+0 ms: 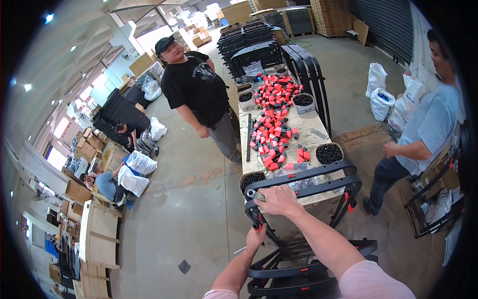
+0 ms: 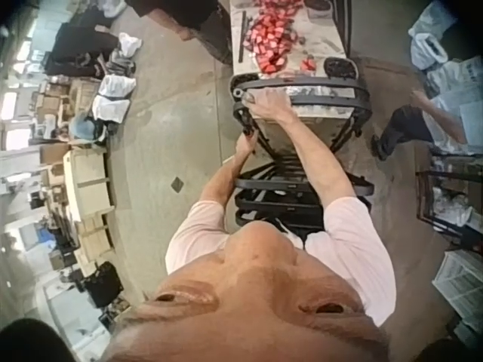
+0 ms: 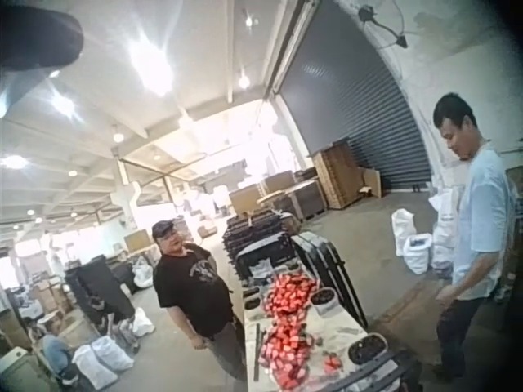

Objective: Assembling small red components onto black metal frames using a hand tool in a warehouse setting.

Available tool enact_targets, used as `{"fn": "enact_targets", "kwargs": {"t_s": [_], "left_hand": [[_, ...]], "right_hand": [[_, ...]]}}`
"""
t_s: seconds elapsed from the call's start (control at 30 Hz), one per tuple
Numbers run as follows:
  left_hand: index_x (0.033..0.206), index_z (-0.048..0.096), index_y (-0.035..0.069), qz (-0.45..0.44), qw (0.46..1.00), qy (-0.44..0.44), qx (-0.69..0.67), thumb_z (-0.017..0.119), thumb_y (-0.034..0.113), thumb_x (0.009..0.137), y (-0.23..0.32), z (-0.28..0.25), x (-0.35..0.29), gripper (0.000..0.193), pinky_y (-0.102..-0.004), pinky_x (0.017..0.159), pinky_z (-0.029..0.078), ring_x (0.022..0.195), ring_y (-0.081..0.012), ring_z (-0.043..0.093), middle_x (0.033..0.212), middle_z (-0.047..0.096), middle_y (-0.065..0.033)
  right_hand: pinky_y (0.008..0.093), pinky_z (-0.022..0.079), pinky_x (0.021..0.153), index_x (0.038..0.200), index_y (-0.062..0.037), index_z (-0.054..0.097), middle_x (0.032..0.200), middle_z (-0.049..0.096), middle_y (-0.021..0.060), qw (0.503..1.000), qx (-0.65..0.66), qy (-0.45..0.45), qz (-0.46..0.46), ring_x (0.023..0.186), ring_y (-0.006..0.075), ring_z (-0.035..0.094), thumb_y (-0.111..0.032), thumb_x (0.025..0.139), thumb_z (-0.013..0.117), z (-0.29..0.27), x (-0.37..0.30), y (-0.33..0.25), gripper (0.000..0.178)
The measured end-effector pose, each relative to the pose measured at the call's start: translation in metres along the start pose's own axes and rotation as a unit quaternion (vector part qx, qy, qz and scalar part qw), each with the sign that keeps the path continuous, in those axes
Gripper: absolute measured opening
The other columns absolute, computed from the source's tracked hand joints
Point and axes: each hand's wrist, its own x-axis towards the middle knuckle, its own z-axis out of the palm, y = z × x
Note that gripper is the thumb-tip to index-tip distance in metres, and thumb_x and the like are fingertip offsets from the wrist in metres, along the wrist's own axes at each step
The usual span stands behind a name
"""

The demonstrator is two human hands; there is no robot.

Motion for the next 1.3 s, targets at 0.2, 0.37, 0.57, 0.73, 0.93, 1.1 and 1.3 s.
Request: {"fn": "enact_targets", "kwargs": {"t_s": [0.2, 0.37, 0.57, 0.73, 0.93, 1.1, 1.3], "left_hand": [[0.130, 0.064, 0.017, -0.002, 1.000, 0.003, -0.020, 0.066, 0.062, 0.090, -0.006, -0.004, 0.000, 0.061, -0.0492, 0.097, 0.051, 0.116, -0.0424, 0.066, 0.118, 0.072, -0.0218], [0.103, 0.065, 0.010, -0.025, 0.978, -0.166, -0.123, 0.072, 0.036, 0.091, 0.011, -0.026, -0.013, 0.029, -0.0356, 0.054, 0.047, 0.065, -0.0184, 0.062, 0.076, 0.063, -0.0077], [0.119, 0.061, 0.003, -0.065, 0.960, -0.176, -0.207, 0.067, 0.018, 0.088, -0.020, -0.053, -0.023, 0.035, -0.0287, 0.048, 0.040, 0.059, -0.0118, 0.051, 0.082, 0.059, -0.0035], [0.133, 0.055, 0.002, -0.071, 0.972, -0.140, -0.174, 0.070, 0.019, 0.084, -0.018, -0.085, -0.027, 0.054, -0.0283, 0.053, 0.044, 0.066, -0.0126, 0.054, 0.091, 0.061, -0.0062], [0.132, 0.056, -0.005, -0.023, 0.964, -0.083, -0.251, 0.074, 0.016, 0.090, -0.028, -0.099, -0.031, 0.050, -0.0292, 0.059, 0.047, 0.067, -0.0140, 0.055, 0.086, 0.062, -0.0061], [0.113, 0.063, -0.006, -0.064, 0.917, -0.108, -0.379, 0.070, 0.015, 0.097, -0.043, -0.120, -0.026, 0.027, -0.0298, 0.061, 0.050, 0.069, -0.0134, 0.059, 0.080, 0.063, -0.0046], [0.093, 0.056, 0.005, -0.109, 0.899, -0.094, -0.414, 0.053, 0.031, 0.108, -0.030, -0.099, -0.011, 0.030, -0.0270, 0.040, 0.037, 0.051, -0.0106, 0.050, 0.076, 0.061, -0.0025]], "right_hand": [[0.0522, 0.056, 0.080, 0.101, -0.0118, 0.074, 0.087, 0.074, 0.0199, 1.000, 0.004, -0.009, -0.009, 0.087, 0.0396, 0.072, -0.046, 0.093, 0.063, 0.002, 0.002, -0.002, 0.037], [0.0515, 0.055, 0.084, 0.102, -0.0110, 0.074, 0.092, 0.075, 0.0191, 1.000, 0.012, -0.018, 0.011, 0.092, 0.0386, 0.072, -0.046, 0.093, 0.063, -0.003, -0.007, 0.003, 0.038], [0.0509, 0.055, 0.087, 0.102, -0.0095, 0.074, 0.097, 0.075, 0.0198, 0.999, 0.031, -0.012, -0.005, 0.096, 0.0385, 0.071, -0.047, 0.092, 0.064, 0.004, -0.006, 0.004, 0.040], [0.0511, 0.054, 0.089, 0.104, -0.0093, 0.075, 0.101, 0.075, 0.0206, 0.999, 0.037, 0.010, 0.011, 0.100, 0.0395, 0.071, -0.048, 0.091, 0.064, 0.007, 0.000, 0.012, 0.042], [0.0524, 0.053, 0.089, 0.109, -0.0052, 0.072, 0.106, 0.074, 0.0219, 0.994, 0.091, 0.001, 0.068, 0.103, 0.0410, 0.069, -0.046, 0.093, 0.066, -0.001, 0.006, 0.010, 0.044], [0.0520, 0.051, 0.082, 0.106, -0.0018, 0.066, 0.100, 0.071, 0.0219, 0.986, 0.108, 0.105, -0.065, 0.098, 0.0428, 0.067, -0.044, 0.097, 0.064, -0.019, -0.006, -0.033, 0.044], [0.0453, 0.050, 0.065, 0.106, 0.0021, 0.059, 0.086, 0.066, 0.0154, 0.961, 0.166, -0.218, -0.037, 0.066, 0.0255, 0.063, -0.039, 0.096, 0.060, 0.060, -0.020, -0.023, 0.042]]}}
